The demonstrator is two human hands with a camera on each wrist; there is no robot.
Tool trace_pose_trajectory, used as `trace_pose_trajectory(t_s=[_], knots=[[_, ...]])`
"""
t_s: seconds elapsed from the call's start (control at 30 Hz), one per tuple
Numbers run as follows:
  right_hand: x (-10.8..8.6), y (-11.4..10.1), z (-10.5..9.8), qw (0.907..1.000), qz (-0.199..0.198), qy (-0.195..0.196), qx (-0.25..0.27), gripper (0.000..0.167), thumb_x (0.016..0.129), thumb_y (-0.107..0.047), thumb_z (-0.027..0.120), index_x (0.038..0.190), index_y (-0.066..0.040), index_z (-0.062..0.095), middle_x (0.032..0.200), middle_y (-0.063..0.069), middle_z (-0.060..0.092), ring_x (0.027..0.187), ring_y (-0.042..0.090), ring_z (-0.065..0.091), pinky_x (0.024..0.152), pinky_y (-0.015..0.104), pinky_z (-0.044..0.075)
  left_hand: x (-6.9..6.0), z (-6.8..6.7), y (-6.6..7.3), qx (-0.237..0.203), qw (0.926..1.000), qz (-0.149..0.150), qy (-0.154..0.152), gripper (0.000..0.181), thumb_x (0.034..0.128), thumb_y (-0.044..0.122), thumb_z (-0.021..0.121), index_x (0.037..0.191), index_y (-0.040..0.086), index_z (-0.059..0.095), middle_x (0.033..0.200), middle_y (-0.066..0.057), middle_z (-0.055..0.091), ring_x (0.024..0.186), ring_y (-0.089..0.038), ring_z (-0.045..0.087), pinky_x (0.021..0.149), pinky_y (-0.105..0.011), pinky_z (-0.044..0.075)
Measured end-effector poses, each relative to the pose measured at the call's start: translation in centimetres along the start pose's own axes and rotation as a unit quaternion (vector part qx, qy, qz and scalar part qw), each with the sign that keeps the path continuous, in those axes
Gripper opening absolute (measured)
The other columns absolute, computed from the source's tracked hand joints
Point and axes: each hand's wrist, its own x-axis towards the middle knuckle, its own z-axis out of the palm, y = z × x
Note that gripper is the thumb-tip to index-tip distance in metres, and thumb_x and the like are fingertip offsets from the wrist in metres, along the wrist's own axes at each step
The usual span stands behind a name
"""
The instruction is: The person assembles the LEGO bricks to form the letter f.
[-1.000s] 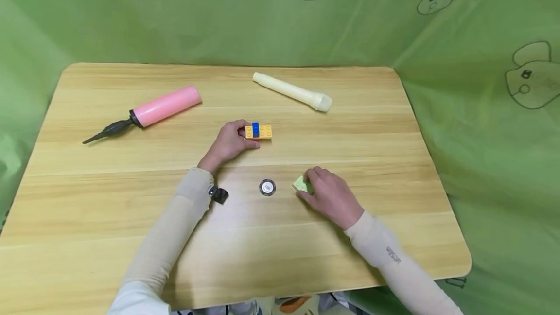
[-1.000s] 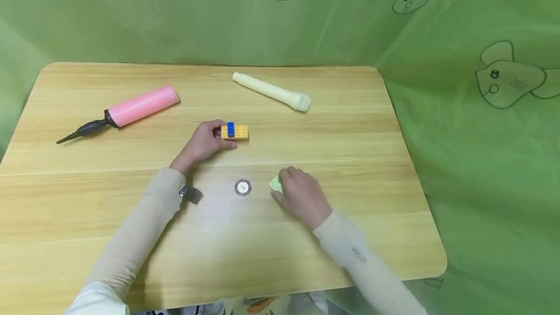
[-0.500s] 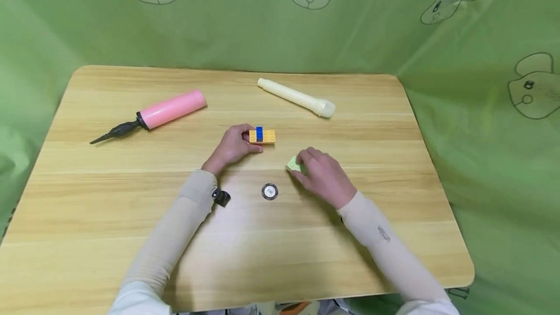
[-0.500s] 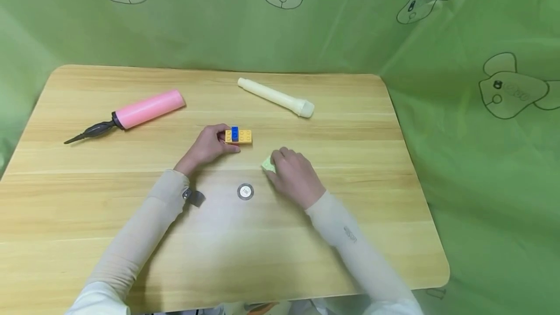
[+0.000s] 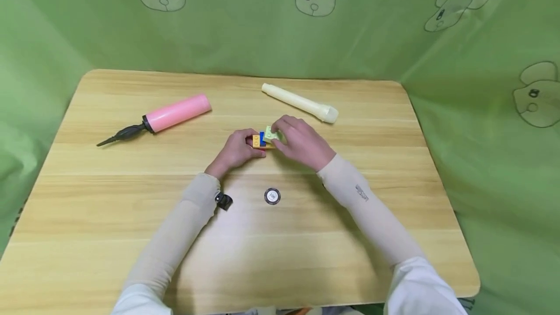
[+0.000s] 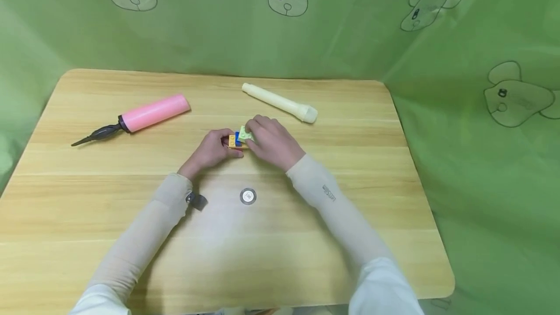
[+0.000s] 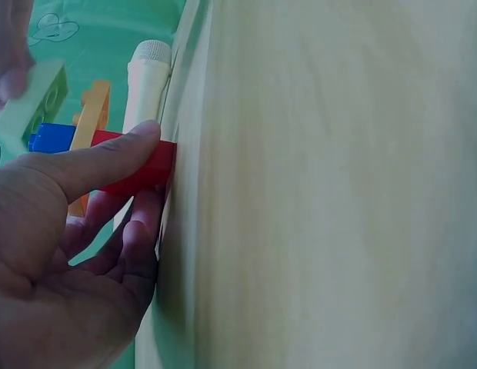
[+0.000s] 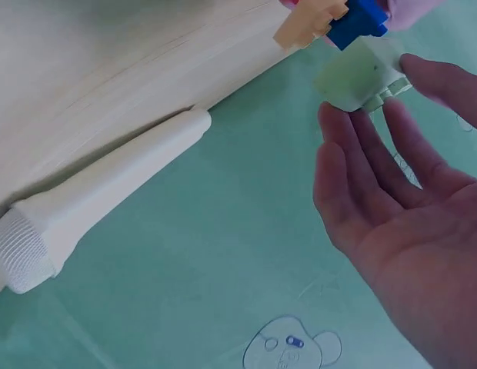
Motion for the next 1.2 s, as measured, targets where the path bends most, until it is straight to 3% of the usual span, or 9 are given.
trace_pose_trajectory(t_s=[0.2, 0.37, 1.2], knots=[[1.5, -0.2, 0.5, 0.9993, -0.036, -0.007, -0.007, 0.023, 0.094, -0.013, 0.069, 0.114, -0.003, 0.068, 0.117, 0.013, 0.066, 0.106, 0.026, 0.062, 0.094, 0.042, 0.049, 0.1, -0.1, 0.0, 0.005, 1.0, 0.003, 0.001, 0.041, 0.0762, 0.009, 0.087, 0.11, 0.001, 0.066, 0.092, -0.01, 0.069, 0.082, -0.021, 0.064, 0.075, -0.032, 0.053], [1.6, -0.4, 0.6, 0.9984, -0.052, -0.006, -0.019, 0.024, 0.093, -0.011, 0.07, 0.117, -0.006, 0.069, 0.117, 0.012, 0.067, 0.107, 0.026, 0.062, 0.094, 0.041, 0.048, 0.0, -0.2, 0.0, 0.004, 1.0, -0.001, 0.002, 0.04, 0.0762, 0.009, 0.087, 0.109, 0.001, 0.066, 0.091, -0.01, 0.069, 0.082, -0.022, 0.064, 0.075, -0.032, 0.053], [1.0, -0.6, 0.3, 0.9977, -0.044, -0.033, -0.039, 0.029, 0.093, -0.007, 0.069, 0.122, -0.011, 0.071, 0.111, 0.009, 0.067, 0.1, 0.024, 0.061, 0.085, 0.037, 0.048, 0.1, -0.2, 0.2, 0.014, 0.9999, -0.002, 0.001, 0.043, 0.0768, 0.01, 0.087, 0.113, 0.001, 0.067, 0.094, -0.01, 0.068, 0.084, -0.022, 0.063, 0.077, -0.033, 0.052]])
